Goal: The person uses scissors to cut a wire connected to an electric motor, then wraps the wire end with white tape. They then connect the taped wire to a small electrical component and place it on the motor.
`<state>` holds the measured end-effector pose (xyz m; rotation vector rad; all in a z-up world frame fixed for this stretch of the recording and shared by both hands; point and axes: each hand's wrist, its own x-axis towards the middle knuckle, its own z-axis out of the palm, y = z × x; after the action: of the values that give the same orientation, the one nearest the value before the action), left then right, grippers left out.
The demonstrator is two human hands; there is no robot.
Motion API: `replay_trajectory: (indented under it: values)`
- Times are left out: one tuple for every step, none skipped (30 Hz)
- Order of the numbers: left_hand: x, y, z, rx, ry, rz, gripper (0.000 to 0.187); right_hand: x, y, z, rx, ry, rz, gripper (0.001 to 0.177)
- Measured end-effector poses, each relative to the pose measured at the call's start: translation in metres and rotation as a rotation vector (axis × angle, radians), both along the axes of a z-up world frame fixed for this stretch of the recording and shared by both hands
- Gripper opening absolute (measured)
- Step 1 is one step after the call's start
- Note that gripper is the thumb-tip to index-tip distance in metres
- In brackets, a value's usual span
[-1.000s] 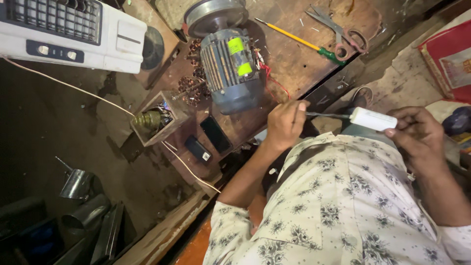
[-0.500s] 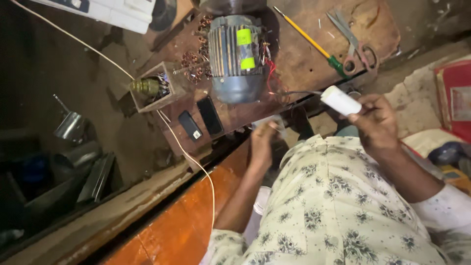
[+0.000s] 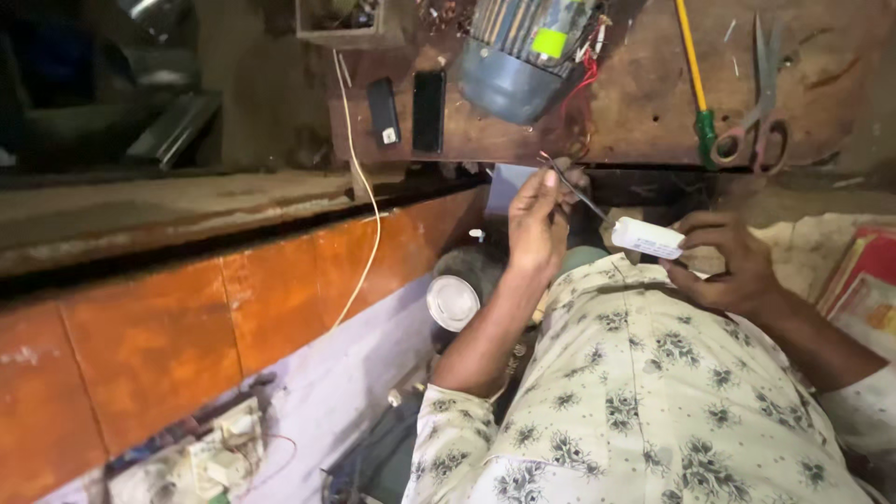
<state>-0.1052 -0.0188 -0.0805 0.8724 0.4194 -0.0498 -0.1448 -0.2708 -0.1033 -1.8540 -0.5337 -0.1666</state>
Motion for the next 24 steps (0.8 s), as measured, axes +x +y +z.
replay_trajectory:
  values:
    - [-0.002,-0.004,-0.001,0.009,-0.059,0.011,0.022,0.003,0.0,0.001,-0.018,0.058,0.041,0.038]
    - [-0.006,-0.007,0.0,0.044,-0.058,0.014,0.022,0.006,-0.001,0.002,-0.038,0.117,0.082,0.039]
    - [-0.01,-0.01,0.001,0.076,-0.055,0.005,0.022,0.009,-0.001,0.005,-0.059,0.177,0.11,0.04]
    - [-0.014,-0.013,0.002,0.109,-0.051,-0.005,0.022,0.012,-0.002,0.01,-0.069,0.191,0.12,0.039]
    - [-0.014,-0.016,0.003,0.204,-0.075,-0.032,0.022,0.018,-0.001,0.016,-0.08,0.2,0.124,0.039]
    - [-0.014,-0.018,0.005,0.298,-0.099,-0.058,0.023,0.026,0.0,0.022,-0.091,0.209,0.128,0.039]
    - [-0.019,-0.019,0.007,0.394,-0.11,-0.087,0.024,0.032,0.001,0.029,-0.076,0.167,0.111,0.036]
    - [-0.021,-0.02,0.009,0.41,-0.09,-0.099,0.024,0.041,0.002,0.036,-0.061,0.125,0.095,0.032]
    - [-0.022,-0.018,0.011,0.429,-0.072,-0.113,0.023,0.049,0.005,0.044,-0.044,0.081,0.077,0.029]
    - [-0.023,-0.016,0.014,0.448,-0.054,-0.127,0.022,0.054,0.011,0.053,-0.055,0.022,0.084,0.029]
    - [-0.021,-0.014,0.018,0.517,-0.075,-0.137,0.021,0.064,0.017,0.062,-0.066,-0.051,0.092,0.028]
    - [-0.021,-0.012,0.022,0.586,-0.097,-0.146,0.02,0.072,0.022,0.072,-0.079,-0.123,0.101,0.028]
    - [-0.019,-0.011,0.026,0.654,-0.114,-0.146,0.019,0.079,0.026,0.081,-0.096,-0.18,0.117,0.028]
    - [-0.016,-0.01,0.028,0.675,-0.164,-0.155,0.017,0.085,0.031,0.089,-0.114,-0.237,0.134,0.029]
    - [-0.019,-0.011,0.031,0.694,-0.203,-0.159,0.016,0.087,0.035,0.095,-0.132,-0.285,0.159,0.029]
    - [-0.022,-0.011,0.034,0.714,-0.242,-0.164,0.015,0.089,0.038,0.101,-0.161,-0.351,0.179,0.029]
    - [-0.023,-0.013,0.037,0.768,-0.253,-0.166,0.015,0.092,0.039,0.105,-0.192,-0.419,0.201,0.028]
    - [-0.025,-0.015,0.04,0.821,-0.263,-0.168,0.015,0.095,0.04,0.108,-0.222,-0.487,0.223,0.028]
    - [-0.026,-0.017,0.044,0.874,-0.27,-0.169,0.016,0.096,0.039,0.11,-0.274,-0.521,0.252,0.03]
    - [-0.028,-0.018,0.048,0.951,-0.286,-0.165,0.014,0.097,0.036,0.111,-0.326,-0.556,0.28,0.032]
    - [-0.029,-0.019,0.053,1.026,-0.301,-0.163,0.014,0.097,0.034,0.111,-0.379,-0.591,0.308,0.035]
    - [-0.031,-0.019,0.057,1.102,-0.314,-0.161,0.013,0.096,0.033,0.108,-0.409,-0.603,0.311,0.035]
    - [-0.031,-0.02,0.06,1.154,-0.376,-0.16,0.014,0.093,0.031,0.105,-0.439,-0.617,0.314,0.036]
    - [-0.032,-0.019,0.064,1.206,-0.437,-0.16,0.015,0.09,0.029,0.1,-0.47,-0.63,0.317,0.036]
